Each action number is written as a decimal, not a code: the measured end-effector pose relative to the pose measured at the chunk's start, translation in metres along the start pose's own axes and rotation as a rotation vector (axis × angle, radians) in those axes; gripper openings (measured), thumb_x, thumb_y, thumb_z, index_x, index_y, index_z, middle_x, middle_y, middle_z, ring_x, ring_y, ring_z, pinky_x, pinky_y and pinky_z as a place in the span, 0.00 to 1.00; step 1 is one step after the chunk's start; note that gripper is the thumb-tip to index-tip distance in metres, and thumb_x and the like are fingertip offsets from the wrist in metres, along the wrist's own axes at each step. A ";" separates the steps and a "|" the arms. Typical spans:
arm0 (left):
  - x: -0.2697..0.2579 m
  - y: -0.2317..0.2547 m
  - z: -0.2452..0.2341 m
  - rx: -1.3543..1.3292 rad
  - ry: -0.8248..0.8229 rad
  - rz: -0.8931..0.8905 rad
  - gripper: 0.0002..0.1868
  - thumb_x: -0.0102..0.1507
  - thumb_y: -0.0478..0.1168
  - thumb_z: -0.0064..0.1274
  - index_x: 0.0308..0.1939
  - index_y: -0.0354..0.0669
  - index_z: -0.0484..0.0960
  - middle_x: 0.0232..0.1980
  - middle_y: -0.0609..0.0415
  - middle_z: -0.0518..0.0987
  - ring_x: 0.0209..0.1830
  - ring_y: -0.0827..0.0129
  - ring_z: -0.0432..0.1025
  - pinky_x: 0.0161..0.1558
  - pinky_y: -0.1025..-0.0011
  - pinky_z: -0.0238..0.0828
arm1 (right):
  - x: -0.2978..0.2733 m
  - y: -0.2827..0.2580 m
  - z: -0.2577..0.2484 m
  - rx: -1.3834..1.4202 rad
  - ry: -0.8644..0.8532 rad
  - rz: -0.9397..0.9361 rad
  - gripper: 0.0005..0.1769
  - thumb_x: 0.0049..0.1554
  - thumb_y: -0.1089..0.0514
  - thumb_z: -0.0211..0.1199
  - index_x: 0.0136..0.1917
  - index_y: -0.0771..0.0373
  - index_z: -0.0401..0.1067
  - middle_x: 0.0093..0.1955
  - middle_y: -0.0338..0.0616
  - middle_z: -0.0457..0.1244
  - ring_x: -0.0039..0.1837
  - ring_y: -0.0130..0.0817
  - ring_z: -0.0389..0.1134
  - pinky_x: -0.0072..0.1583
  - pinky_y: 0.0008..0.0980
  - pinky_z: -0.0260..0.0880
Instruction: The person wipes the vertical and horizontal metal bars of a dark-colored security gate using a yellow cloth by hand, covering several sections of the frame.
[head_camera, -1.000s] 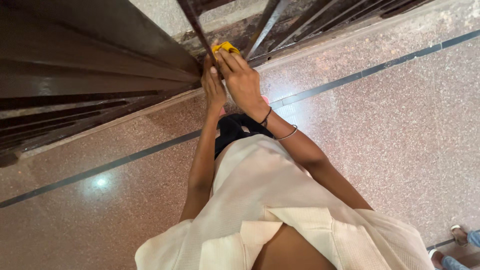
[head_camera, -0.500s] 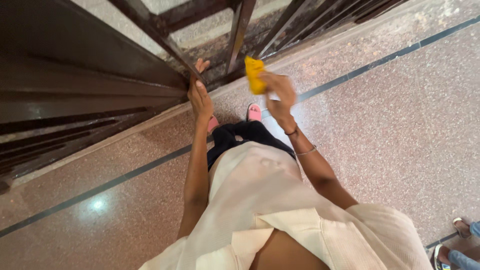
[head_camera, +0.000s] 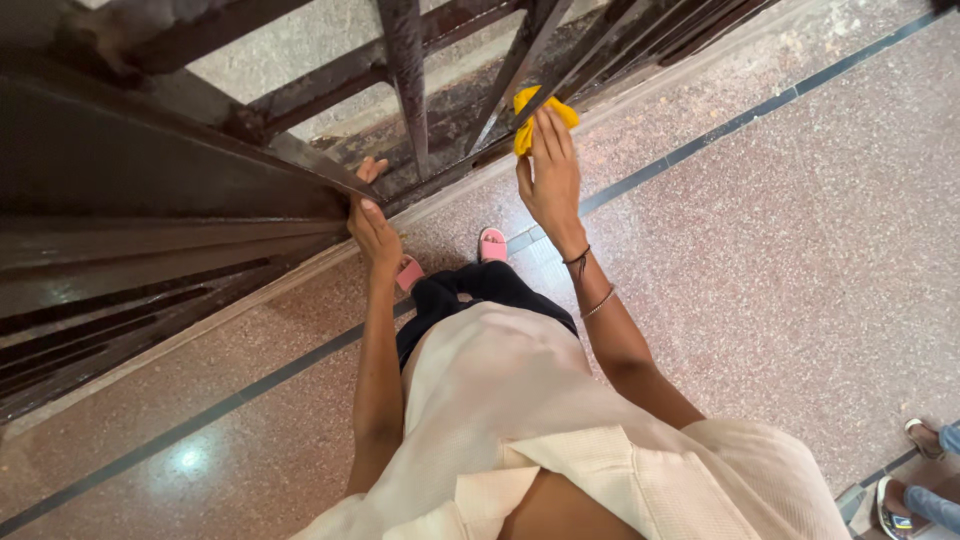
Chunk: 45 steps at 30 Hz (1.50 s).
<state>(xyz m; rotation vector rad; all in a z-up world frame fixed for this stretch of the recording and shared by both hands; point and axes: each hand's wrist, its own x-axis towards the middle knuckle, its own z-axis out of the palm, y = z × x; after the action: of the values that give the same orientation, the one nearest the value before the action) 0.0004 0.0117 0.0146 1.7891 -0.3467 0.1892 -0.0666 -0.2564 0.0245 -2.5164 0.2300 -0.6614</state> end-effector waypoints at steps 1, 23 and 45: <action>0.000 0.003 0.000 -0.002 -0.001 0.003 0.35 0.78 0.59 0.20 0.70 0.35 0.69 0.65 0.43 0.79 0.69 0.53 0.72 0.72 0.60 0.63 | 0.006 0.001 -0.006 -0.072 -0.060 -0.006 0.36 0.56 0.68 0.64 0.76 0.71 0.59 0.81 0.54 0.52 0.83 0.52 0.49 0.79 0.49 0.54; -0.004 -0.002 0.001 0.015 0.022 0.020 0.32 0.78 0.53 0.21 0.68 0.33 0.71 0.63 0.40 0.80 0.66 0.51 0.74 0.69 0.60 0.65 | 0.045 -0.007 -0.006 -0.212 -0.184 0.017 0.38 0.53 0.69 0.60 0.77 0.56 0.63 0.80 0.47 0.52 0.79 0.44 0.54 0.76 0.59 0.48; 0.000 0.005 0.003 -0.010 0.030 0.013 0.32 0.78 0.54 0.23 0.67 0.31 0.71 0.62 0.40 0.80 0.65 0.50 0.74 0.70 0.59 0.64 | 0.016 0.085 0.011 0.160 0.305 0.179 0.29 0.62 0.77 0.58 0.73 0.59 0.70 0.76 0.48 0.60 0.76 0.43 0.63 0.70 0.37 0.68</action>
<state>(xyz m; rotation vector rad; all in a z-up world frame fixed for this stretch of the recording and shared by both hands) -0.0014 0.0082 0.0181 1.7730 -0.3370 0.2225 -0.0498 -0.3281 -0.0214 -2.2051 0.4844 -0.9477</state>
